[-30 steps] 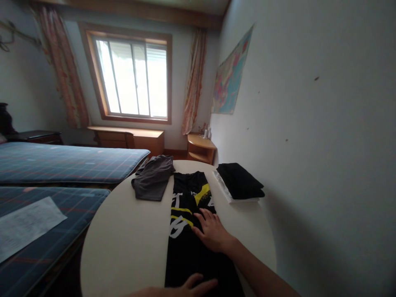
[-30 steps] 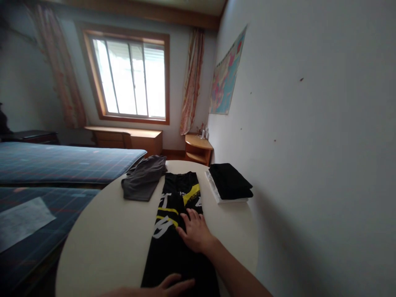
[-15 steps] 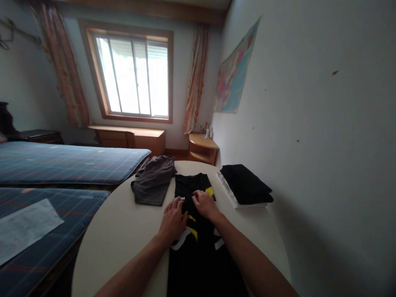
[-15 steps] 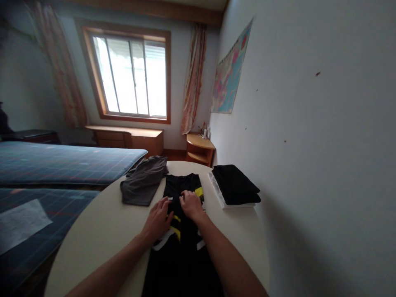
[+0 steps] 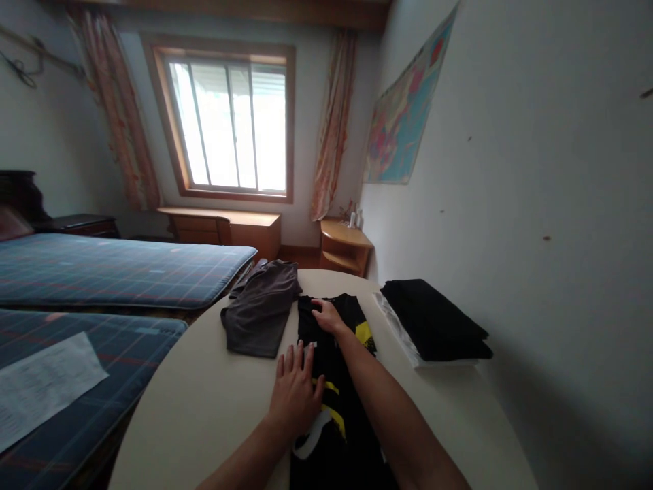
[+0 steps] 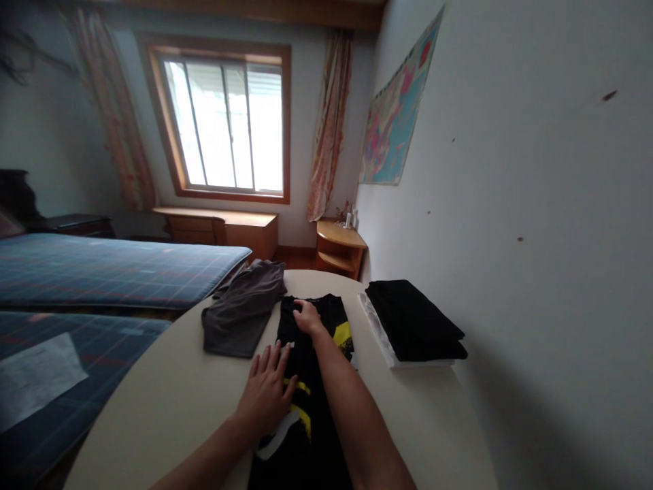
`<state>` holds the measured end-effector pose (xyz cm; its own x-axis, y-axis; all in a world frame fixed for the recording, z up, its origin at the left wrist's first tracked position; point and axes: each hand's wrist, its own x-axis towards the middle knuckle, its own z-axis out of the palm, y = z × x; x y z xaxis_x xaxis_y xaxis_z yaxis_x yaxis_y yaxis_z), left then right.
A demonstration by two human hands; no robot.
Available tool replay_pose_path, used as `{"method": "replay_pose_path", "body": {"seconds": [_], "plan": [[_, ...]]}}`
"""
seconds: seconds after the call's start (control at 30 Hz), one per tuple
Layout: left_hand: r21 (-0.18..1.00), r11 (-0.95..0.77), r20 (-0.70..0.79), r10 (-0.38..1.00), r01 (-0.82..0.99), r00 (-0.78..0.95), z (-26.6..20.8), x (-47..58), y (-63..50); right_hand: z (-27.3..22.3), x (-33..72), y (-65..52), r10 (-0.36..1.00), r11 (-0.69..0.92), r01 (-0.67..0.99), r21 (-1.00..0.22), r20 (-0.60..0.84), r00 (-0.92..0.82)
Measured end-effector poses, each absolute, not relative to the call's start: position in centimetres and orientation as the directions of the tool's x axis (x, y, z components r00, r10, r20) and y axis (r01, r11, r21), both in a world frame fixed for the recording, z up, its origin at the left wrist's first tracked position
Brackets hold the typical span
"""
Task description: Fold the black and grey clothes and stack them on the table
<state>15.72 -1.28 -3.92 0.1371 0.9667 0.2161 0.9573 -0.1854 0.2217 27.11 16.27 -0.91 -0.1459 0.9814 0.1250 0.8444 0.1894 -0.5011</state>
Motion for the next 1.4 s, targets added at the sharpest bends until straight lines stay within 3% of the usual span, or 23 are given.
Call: {"method": "replay_pose_path", "body": {"seconds": [0.27, 0.47, 0.83, 1.0, 1.13, 1.27, 1.4], "plan": [[0.203, -0.179, 0.225, 0.965, 0.963, 0.132, -3.5, 15.8, -1.3, -1.3, 25.7, 16.4, 0.974, 0.193, 0.874, -0.446, 0.196, -0.115], [0.235, -0.237, 0.148, 0.967, 0.943, 0.206, -3.8, 15.6, -1.1, -2.0, 24.1, 15.7, 0.939, 0.344, 0.896, -0.279, 0.084, -0.334], [0.241, -0.242, 0.119, 0.969, 0.94, 0.219, -4.0, 15.4, -0.9, -2.0, 23.0, 17.5, 0.982, 0.175, 0.953, -0.248, -0.021, -0.186], [0.244, -0.24, 0.119, 0.969, 0.94, 0.216, -3.5, 15.5, -1.0, -1.0, 24.8, 18.0, 0.981, 0.194, 0.949, -0.25, 0.056, -0.186], [0.235, -0.242, 0.145, 0.966, 0.941, 0.212, -3.4, 15.6, -1.1, 0.4, 28.7, 17.8, 0.99, 0.032, 0.976, -0.216, 0.144, -0.001], [0.255, -0.273, 0.216, 0.951, 0.927, 0.221, -3.0, 15.6, -1.1, 1.0, 33.0, 17.3, 0.976, -0.147, 0.972, -0.182, 0.13, 0.172], [0.302, -0.465, 0.287, 0.877, 0.832, 0.385, -1.9, 16.3, -1.8, 0.7, 35.0, 16.3, 0.973, -0.205, 0.965, -0.164, 0.075, 0.22]]}}
